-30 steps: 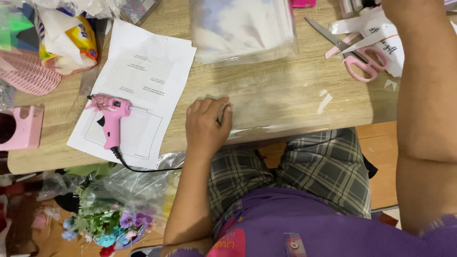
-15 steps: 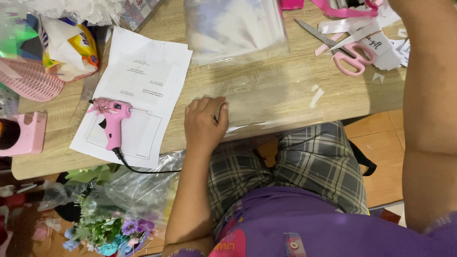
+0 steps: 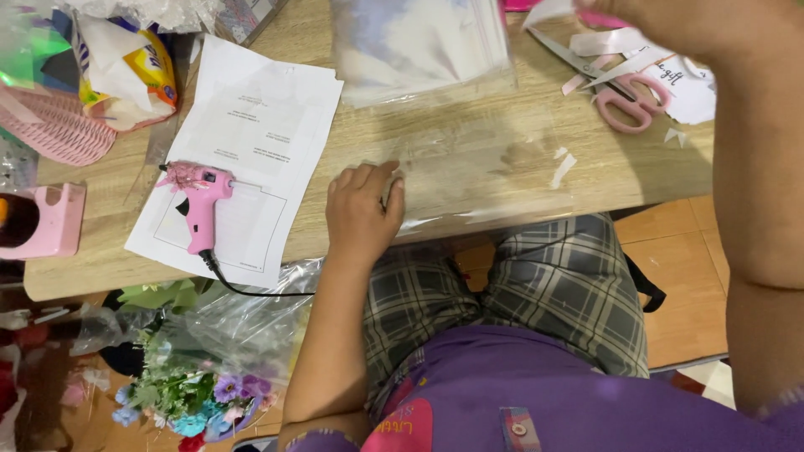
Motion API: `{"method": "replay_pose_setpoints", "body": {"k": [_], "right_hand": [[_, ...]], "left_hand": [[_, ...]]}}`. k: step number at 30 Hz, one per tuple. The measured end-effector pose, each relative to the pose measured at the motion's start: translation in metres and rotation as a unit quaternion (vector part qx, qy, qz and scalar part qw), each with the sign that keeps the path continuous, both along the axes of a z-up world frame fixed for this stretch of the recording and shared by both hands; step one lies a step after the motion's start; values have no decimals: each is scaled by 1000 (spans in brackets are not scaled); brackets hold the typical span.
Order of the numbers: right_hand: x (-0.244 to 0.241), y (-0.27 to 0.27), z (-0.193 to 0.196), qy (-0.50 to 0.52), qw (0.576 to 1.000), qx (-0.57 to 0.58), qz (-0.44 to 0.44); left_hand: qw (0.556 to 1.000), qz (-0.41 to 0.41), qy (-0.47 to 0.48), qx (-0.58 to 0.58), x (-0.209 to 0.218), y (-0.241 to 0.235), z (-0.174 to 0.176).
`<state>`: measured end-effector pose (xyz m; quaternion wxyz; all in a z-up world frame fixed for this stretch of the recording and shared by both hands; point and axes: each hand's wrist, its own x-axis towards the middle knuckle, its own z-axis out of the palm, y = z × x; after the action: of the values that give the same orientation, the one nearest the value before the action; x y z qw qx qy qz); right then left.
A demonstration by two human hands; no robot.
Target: The person uses a pink hot glue gun to apply glue to a clear plastic bag and attaches a white ribbon to form a handle. They press the ribbon into place and repeat the process to secure the second side of the handle.
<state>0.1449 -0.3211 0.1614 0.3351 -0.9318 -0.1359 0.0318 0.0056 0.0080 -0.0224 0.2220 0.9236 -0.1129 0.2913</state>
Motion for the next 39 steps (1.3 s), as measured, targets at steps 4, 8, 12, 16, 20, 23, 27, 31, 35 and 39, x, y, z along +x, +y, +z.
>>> {"method": "replay_pose_setpoints", "body": {"k": [4, 8, 12, 16, 20, 23, 27, 31, 35, 39], "right_hand": [[20, 32, -30, 53, 982, -52, 172], [13, 84, -26, 55, 958, -179, 217], [12, 127, -23, 94, 914, -285, 274], [28, 160, -38, 77, 869, -360, 332], [36, 185, -46, 75, 828, -438, 342], [46, 199, -57, 62, 801, -474, 361], [52, 212, -67, 30, 769, -510, 385], [49, 223, -62, 22, 745, -539, 393], [50, 227, -65, 23, 740, -543, 396], [51, 232, -69, 29, 734, -557, 388]], "left_hand": [[998, -2, 64, 16, 1, 0, 8], [999, -4, 48, 4, 11, 0, 4], [1000, 2, -30, 1, 13, -2, 4], [999, 16, -48, 14, 10, -3, 6], [999, 2, -34, 22, 9, -3, 7], [999, -6, -32, 30, 9, -3, 10], [999, -14, -33, 29, 8, -3, 6], [998, -1, -39, 45, 9, -6, 16], [997, 36, -18, 70, 8, -8, 15], [996, 46, -27, 72, 8, -10, 17]]}}
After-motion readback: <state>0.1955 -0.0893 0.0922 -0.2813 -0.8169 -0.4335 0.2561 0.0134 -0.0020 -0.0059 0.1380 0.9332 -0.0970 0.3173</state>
